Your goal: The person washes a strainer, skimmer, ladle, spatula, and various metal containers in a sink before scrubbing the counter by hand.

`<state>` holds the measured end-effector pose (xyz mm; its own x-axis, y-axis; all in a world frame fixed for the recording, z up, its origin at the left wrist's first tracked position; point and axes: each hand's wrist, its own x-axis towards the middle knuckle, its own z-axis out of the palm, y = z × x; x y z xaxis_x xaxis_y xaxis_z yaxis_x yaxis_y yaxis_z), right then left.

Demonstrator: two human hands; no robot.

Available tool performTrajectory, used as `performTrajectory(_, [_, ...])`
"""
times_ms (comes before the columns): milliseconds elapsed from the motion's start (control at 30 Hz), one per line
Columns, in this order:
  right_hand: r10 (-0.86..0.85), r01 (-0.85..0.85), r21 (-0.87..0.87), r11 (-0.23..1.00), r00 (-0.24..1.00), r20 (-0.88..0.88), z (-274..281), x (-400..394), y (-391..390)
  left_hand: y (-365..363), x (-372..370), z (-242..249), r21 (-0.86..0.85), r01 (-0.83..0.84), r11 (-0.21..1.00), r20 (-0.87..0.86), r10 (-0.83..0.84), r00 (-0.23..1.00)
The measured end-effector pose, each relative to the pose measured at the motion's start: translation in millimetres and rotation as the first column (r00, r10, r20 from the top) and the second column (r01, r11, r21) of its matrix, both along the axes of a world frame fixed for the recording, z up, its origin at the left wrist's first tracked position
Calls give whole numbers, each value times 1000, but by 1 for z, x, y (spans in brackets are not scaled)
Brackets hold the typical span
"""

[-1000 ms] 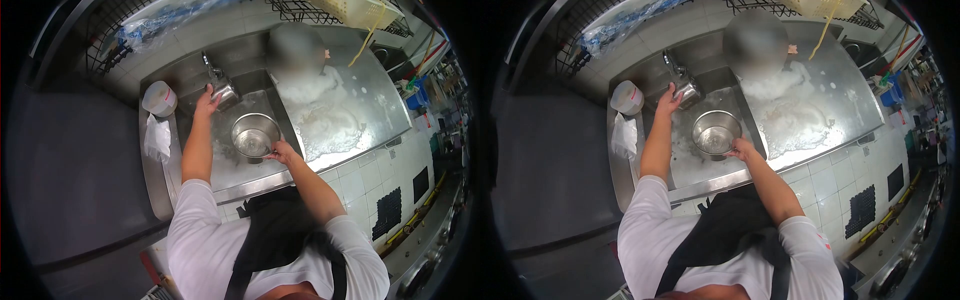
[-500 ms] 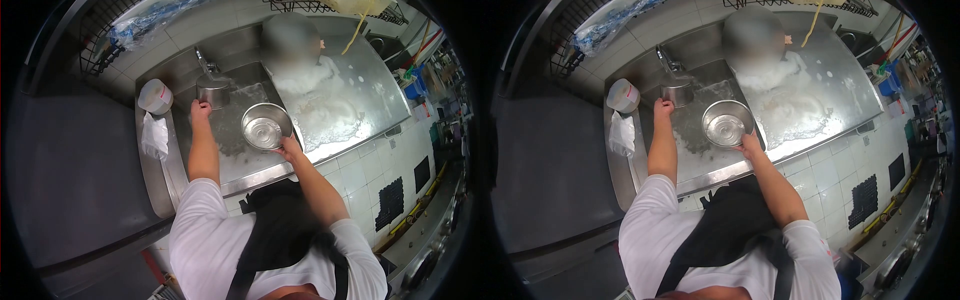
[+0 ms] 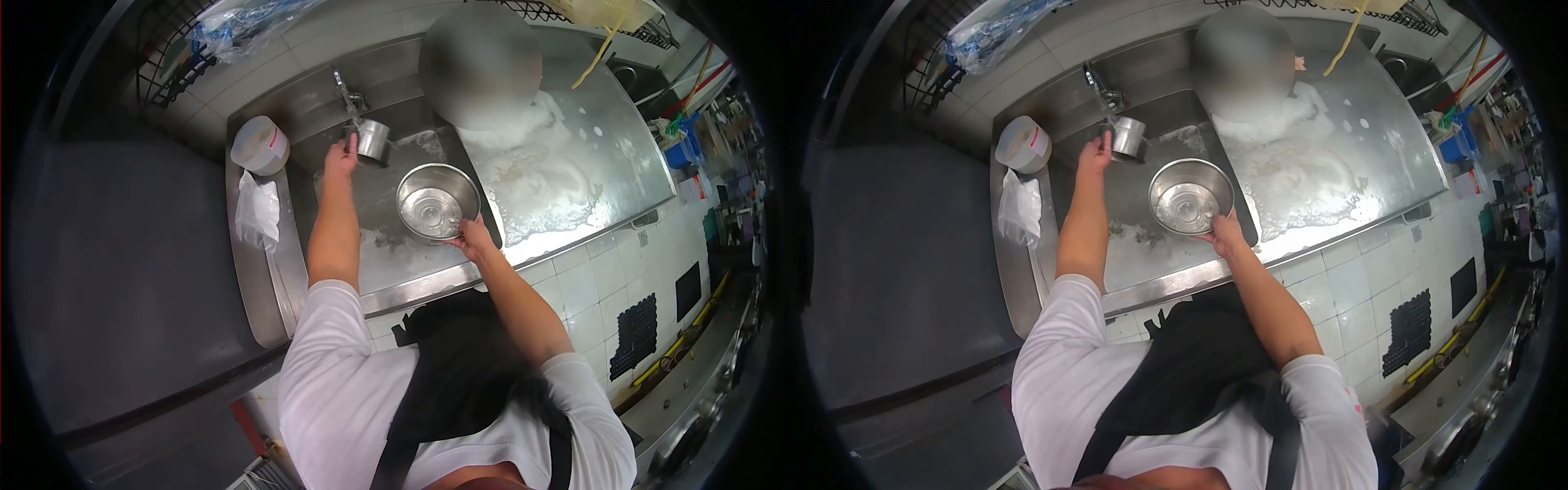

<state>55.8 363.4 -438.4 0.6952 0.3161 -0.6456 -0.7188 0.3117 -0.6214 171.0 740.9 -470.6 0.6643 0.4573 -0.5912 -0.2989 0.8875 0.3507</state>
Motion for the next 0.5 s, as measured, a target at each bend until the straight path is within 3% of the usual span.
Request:
performTrajectory(33, [2,-2,-12,1000,1000,-2,-3,0,1,-15,3,8,69,63,996,-76,-58,995])
performTrajectory(67, [2,-2,-24,1000,1000,-4,-5,0,1,-23,-1,6,296,238,925,-96,-219,971])
performTrajectory(167, [-14,14,-6,1000,999,32,-2,-4,0,-51,-8,23,553,666,500,-511,-428,745])
performTrajectory(200, [-13,13,-11,1000,999,31,-2,-4,-1,-53,-12,17,638,731,242,-598,-441,669])
performTrajectory(233, [-13,13,-15,1000,999,30,-1,-4,-2,-53,-14,12,716,694,-76,-681,-299,669])
performTrajectory(267, [-13,13,-18,1000,999,29,-1,-4,-3,-55,-21,5,679,618,-395,-709,-137,691])
performTrajectory(300, [-14,15,-27,1000,999,34,-1,-3,-4,-61,-31,9,532,514,-672,-681,21,732])
performTrajectory(333, [-14,16,-36,999,999,39,-3,-2,-7,-67,-41,14,551,564,-615,-712,6,702])
performTrajectory(433, [-29,31,-35,999,998,59,-3,0,-13,-54,-62,-15,433,351,-830,-660,-27,751])
performTrajectory(500, [-48,50,-35,998,996,70,-1,2,-18,-44,-81,-18,403,366,-839,-628,37,777])
